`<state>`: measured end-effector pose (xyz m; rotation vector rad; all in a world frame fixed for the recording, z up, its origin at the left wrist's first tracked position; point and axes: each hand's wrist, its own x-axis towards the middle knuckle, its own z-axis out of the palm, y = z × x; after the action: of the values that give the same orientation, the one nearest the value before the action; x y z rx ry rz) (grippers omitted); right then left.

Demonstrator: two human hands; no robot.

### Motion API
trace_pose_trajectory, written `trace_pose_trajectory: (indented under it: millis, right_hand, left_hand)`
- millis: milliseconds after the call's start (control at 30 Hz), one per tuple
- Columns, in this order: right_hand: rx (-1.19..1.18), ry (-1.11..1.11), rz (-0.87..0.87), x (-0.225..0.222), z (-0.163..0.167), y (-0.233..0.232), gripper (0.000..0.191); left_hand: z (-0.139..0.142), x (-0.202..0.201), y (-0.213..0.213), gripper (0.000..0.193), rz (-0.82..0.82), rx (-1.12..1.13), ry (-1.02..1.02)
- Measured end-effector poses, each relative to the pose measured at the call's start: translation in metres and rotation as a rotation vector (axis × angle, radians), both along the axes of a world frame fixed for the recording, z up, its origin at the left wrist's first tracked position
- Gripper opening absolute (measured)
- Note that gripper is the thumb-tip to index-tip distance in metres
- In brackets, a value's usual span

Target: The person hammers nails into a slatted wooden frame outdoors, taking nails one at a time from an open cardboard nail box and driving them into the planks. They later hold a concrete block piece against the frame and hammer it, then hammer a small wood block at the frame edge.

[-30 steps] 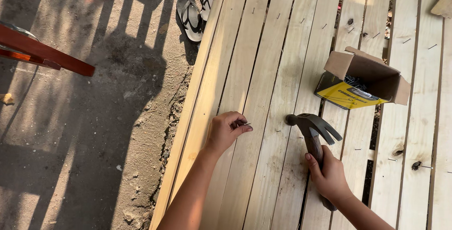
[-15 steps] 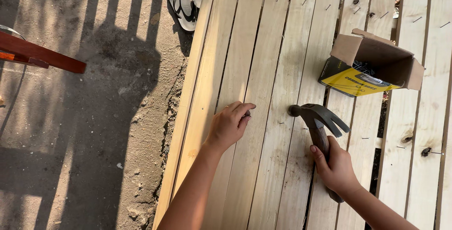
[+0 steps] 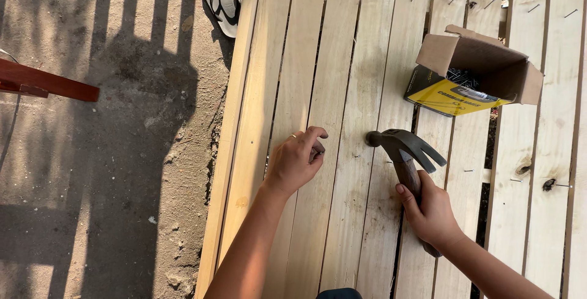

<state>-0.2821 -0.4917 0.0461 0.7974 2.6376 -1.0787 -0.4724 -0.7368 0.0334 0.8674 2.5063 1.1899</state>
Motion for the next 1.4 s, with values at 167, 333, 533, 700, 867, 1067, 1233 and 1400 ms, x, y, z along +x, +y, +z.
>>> trace_pose_trajectory:
  millis: [167, 333, 533, 700, 867, 1067, 1233, 1400]
  right_hand:
    - [0.013, 0.003, 0.005, 0.000, 0.001, -0.001, 0.037]
    - [-0.005, 0.003, -0.012, -0.001, 0.002, -0.003, 0.036]
    - [-0.006, 0.006, -0.008, -0.002, 0.004, -0.004, 0.036]
    - [-0.019, -0.036, -0.018, -0.003, 0.004, -0.004, 0.035]
    - [0.002, -0.004, 0.003, -0.002, 0.002, -0.003, 0.037]
    - [-0.002, -0.028, -0.003, -0.001, 0.000, -0.003, 0.038]
    - [-0.005, -0.010, -0.001, -0.001, 0.000, -0.003, 0.038]
    - [-0.013, 0.019, 0.006, -0.001, 0.000, -0.004, 0.037]
  left_hand:
    - [-0.005, -0.002, 0.002, 0.028, 0.073, 0.251, -0.049]
    - [-0.012, 0.002, 0.007, 0.027, 0.087, 0.237, -0.044]
    - [-0.011, 0.001, 0.009, 0.016, 0.073, 0.321, 0.180]
    - [-0.010, 0.005, -0.004, 0.009, 0.184, 0.319, 0.098]
    - [-0.012, 0.004, -0.008, 0.010, 0.173, 0.311, 0.167]
    - [-0.010, 0.003, -0.005, 0.009, 0.208, 0.224, 0.051]
    - [-0.008, 0.004, -0.005, 0.008, 0.190, 0.215, 0.159]
    - [-0.006, 0.004, -0.004, 0.007, 0.201, 0.204, 0.141]
